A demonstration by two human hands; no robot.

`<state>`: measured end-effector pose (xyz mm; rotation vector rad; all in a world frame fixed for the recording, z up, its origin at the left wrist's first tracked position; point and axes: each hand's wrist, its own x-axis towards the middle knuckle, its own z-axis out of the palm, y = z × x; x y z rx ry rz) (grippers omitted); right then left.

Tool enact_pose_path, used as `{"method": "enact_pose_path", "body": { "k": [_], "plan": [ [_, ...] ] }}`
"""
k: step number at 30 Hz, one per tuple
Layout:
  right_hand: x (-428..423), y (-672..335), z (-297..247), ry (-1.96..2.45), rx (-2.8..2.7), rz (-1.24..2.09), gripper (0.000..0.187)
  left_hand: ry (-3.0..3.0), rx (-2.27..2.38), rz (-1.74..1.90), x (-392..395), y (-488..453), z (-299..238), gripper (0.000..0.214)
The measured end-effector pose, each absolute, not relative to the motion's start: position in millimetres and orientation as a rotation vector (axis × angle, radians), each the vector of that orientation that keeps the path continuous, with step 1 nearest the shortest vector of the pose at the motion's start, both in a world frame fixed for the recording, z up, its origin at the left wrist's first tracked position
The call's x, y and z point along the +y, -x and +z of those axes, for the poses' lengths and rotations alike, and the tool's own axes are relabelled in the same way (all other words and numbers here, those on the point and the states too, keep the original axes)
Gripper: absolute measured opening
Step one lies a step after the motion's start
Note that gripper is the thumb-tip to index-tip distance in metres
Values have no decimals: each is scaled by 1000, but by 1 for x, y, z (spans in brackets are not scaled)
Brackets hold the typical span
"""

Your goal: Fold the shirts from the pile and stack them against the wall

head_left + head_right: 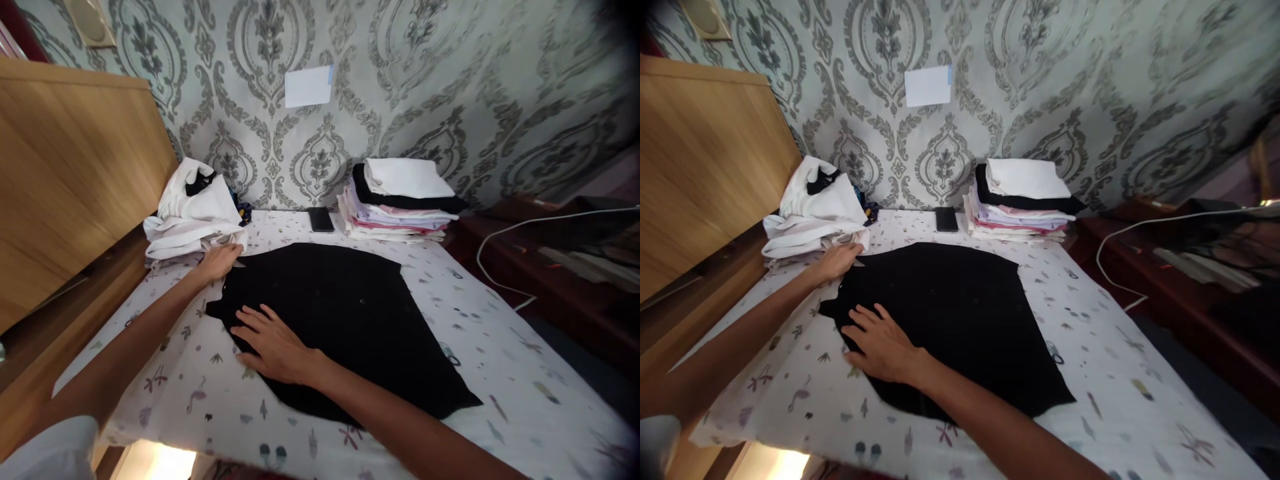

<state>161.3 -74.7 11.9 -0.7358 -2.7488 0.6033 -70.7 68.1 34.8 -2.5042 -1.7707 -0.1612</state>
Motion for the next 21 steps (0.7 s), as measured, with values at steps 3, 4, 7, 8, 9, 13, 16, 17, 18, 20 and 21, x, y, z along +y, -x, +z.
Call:
{"method": "enact_pose_path", "body": {
  "k": [3,4,7,8,9,13,16,17,18,20,21],
  "plan": [
    [-73,-161,12,719,-2741,620,48,2525,-1816,-223,66,77,29,28],
    [-73,-161,12,717,-2732,623,47,2517,-1877,-262,66,80,28,26],
    [-73,-161,11,710,-2702,625,45,2486,-2108,-325,65,88,28,18],
    [-73,-161,11,706,-2694,626,45,2472,-2185,-328,64,89,28,19],
    [-74,-161,10,701,-2688,628,44,2456,-2256,-325,62,91,27,24],
    [-76,-162,6,681,-2650,664,43,2471,-2398,-424,54,89,21,30],
    [-61,-159,6,699,-2546,708,40,2530,-2375,-597,50,85,16,18],
    [-51,-156,7,724,-2500,711,39,2532,-2369,-649,49,83,15,14],
    [-37,-153,11,763,-2456,696,40,2529,-2364,-721,47,82,15,13],
    [-5,-142,21,887,-2388,620,47,2520,-2337,-933,44,78,16,14],
    [12,-136,27,969,-2369,562,53,2509,-2309,-1046,42,76,18,14]
  ]
}}
